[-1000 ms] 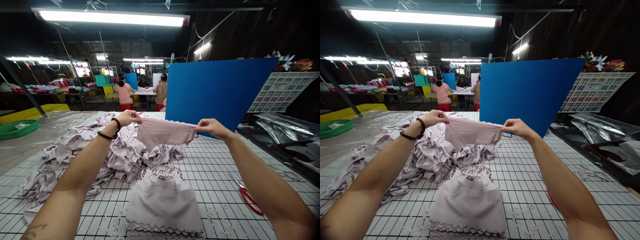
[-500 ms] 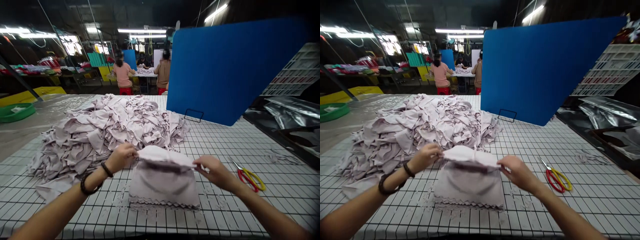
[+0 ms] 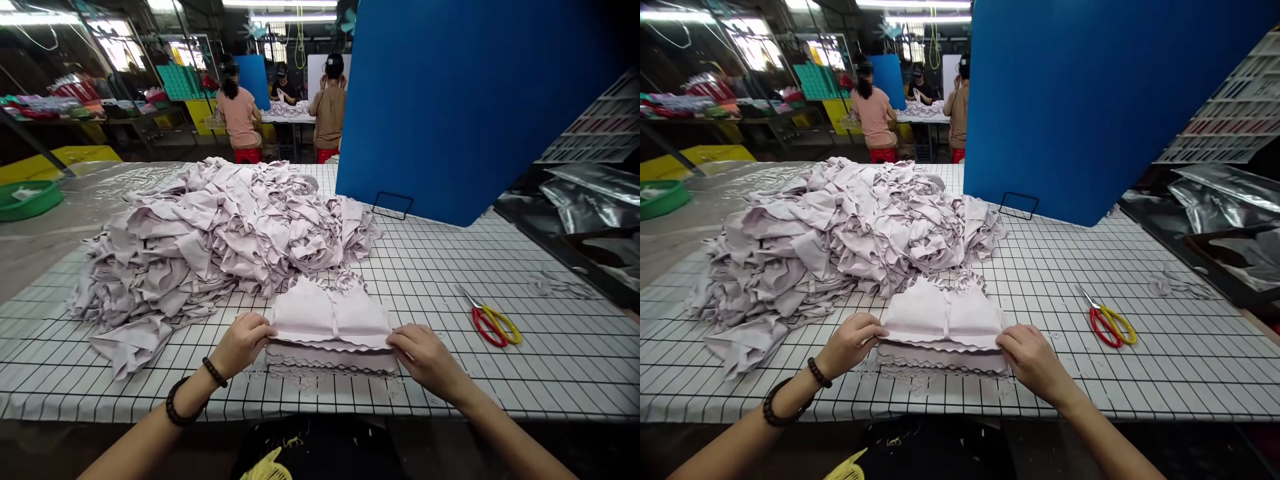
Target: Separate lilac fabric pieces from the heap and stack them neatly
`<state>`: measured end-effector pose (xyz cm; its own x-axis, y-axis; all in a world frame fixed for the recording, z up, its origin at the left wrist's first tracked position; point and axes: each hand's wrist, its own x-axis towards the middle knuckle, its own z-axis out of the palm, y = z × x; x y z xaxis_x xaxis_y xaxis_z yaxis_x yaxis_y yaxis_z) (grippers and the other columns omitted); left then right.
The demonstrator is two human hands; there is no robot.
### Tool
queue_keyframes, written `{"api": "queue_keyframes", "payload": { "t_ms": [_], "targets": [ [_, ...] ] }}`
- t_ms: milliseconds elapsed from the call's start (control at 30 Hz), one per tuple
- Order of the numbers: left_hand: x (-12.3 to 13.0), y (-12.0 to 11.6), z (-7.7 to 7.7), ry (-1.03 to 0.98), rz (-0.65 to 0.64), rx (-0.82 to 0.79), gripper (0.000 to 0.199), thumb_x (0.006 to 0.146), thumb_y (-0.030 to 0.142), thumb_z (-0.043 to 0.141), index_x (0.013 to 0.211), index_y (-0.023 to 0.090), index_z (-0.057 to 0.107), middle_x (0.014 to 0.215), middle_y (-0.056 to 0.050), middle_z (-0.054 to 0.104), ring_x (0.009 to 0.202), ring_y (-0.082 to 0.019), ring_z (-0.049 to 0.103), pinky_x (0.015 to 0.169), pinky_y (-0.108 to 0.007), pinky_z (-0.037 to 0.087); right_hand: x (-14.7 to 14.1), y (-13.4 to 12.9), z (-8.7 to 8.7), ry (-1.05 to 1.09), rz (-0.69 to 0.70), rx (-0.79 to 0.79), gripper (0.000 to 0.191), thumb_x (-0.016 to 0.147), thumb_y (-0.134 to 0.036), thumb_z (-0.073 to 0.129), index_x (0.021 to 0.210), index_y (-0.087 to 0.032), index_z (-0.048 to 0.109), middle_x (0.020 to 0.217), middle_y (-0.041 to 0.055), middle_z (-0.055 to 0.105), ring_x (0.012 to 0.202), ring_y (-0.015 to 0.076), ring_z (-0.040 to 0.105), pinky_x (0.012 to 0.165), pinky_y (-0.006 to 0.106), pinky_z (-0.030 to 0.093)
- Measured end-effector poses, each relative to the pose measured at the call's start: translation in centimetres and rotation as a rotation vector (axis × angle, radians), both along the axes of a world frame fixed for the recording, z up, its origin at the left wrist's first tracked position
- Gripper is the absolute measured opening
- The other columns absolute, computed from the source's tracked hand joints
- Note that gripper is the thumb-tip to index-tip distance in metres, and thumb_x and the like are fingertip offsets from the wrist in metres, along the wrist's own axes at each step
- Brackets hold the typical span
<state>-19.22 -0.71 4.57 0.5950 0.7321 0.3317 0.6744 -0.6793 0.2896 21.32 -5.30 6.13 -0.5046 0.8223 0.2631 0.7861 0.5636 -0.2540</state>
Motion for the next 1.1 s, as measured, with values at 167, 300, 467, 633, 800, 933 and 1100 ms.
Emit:
{"api": "queue_keyframes", "payload": {
  "t_ms": [167, 300, 467, 633, 800, 933, 1100],
  "targets": [
    [0.7, -0.4, 1.8, 0.142, -0.019, -0.103, 0.011, 0.083, 0.018, 0.052, 0.087, 0.021, 0.062, 0.084, -0.004, 0.059, 0.084, -0.019, 0.05, 0.077, -0.036, 0.04, -0.8, -0.6, 0.6, -0.094, 0.009, -0.139, 0.015, 0.087, -0.018, 0.045, 0.09, -0.021, 0.06, 0.087, 0.0052, 0.061, 0.083, 0.0191, 0.053, 0.077, 0.036, 0.037],
    [3.8, -0.9, 3.6, 0.168, 0.027, -0.072, 0.016, 0.078, 0.025, 0.056, 0.093, 0.02, 0.062, 0.084, -0.005, 0.056, 0.084, -0.022, 0.048, 0.077, -0.039, 0.039, -2.3, -0.1, 2.5, -0.086, -0.028, -0.2, 0.011, 0.084, -0.027, 0.052, 0.085, -0.021, 0.06, 0.085, 0.0045, 0.061, 0.08, 0.0197, 0.053, 0.075, 0.036, 0.037],
    [9.5, -0.6, 2.2, 0.05, -0.094, -0.159, 0.013, 0.082, 0.028, 0.053, 0.089, 0.019, 0.06, 0.087, -0.005, 0.055, 0.084, -0.019, 0.049, 0.071, -0.031, 0.042, -6.7, 2.3, 3.0, 0.063, -0.08, -0.177, 0.017, 0.088, -0.027, 0.044, 0.089, -0.019, 0.059, 0.09, 0.0063, 0.062, 0.084, 0.018, 0.055, 0.073, 0.03, 0.039],
    [11.6, 0.6, -0.6, -0.044, -0.102, -0.262, 0.022, 0.073, 0.033, 0.064, 0.086, 0.017, 0.058, 0.092, -0.007, 0.055, 0.086, -0.019, 0.051, 0.077, -0.031, 0.045, -11.2, 5.4, 1.3, 0.008, -0.267, -0.337, 0.031, 0.088, -0.044, 0.042, 0.083, -0.019, 0.059, 0.084, 0.0054, 0.065, 0.075, 0.018, 0.059, 0.063, 0.027, 0.039],
    [11.2, 0.8, -1.5, -0.124, -0.123, -0.285, 0.015, 0.071, 0.025, 0.063, 0.084, 0.017, 0.062, 0.09, -0.007, 0.056, 0.087, -0.019, 0.053, 0.08, -0.031, 0.045, -12.9, 8.2, 0.3, -0.172, -0.432, -0.373, 0.025, 0.08, -0.039, 0.051, 0.086, -0.018, 0.061, 0.084, 0.0095, 0.067, 0.078, 0.023, 0.062, 0.064, 0.029, 0.038],
    [11.1, 0.9, -1.6, -0.133, -0.138, -0.307, 0.01, 0.074, 0.018, 0.058, 0.081, 0.017, 0.064, 0.085, -0.006, 0.059, 0.084, -0.018, 0.054, 0.077, -0.029, 0.044, -12.1, 8.6, 0.5, -0.089, -0.426, -0.417, 0.009, 0.075, -0.024, 0.053, 0.076, -0.019, 0.061, 0.076, 0.005, 0.067, 0.071, 0.0195, 0.061, 0.059, 0.027, 0.037],
    [10.9, 1.2, -1.2, -0.246, -0.084, -0.424, 0.014, 0.083, 0.025, 0.053, 0.085, 0.017, 0.063, 0.084, -0.005, 0.063, 0.08, -0.017, 0.056, 0.074, -0.029, 0.044, -10.0, 5.5, 1.7, 0.261, -0.096, -0.308, 0.012, 0.082, -0.025, 0.05, 0.084, -0.019, 0.06, 0.068, 0.0011, 0.063, 0.06, 0.0124, 0.054, 0.058, 0.024, 0.038]
  ]
}}
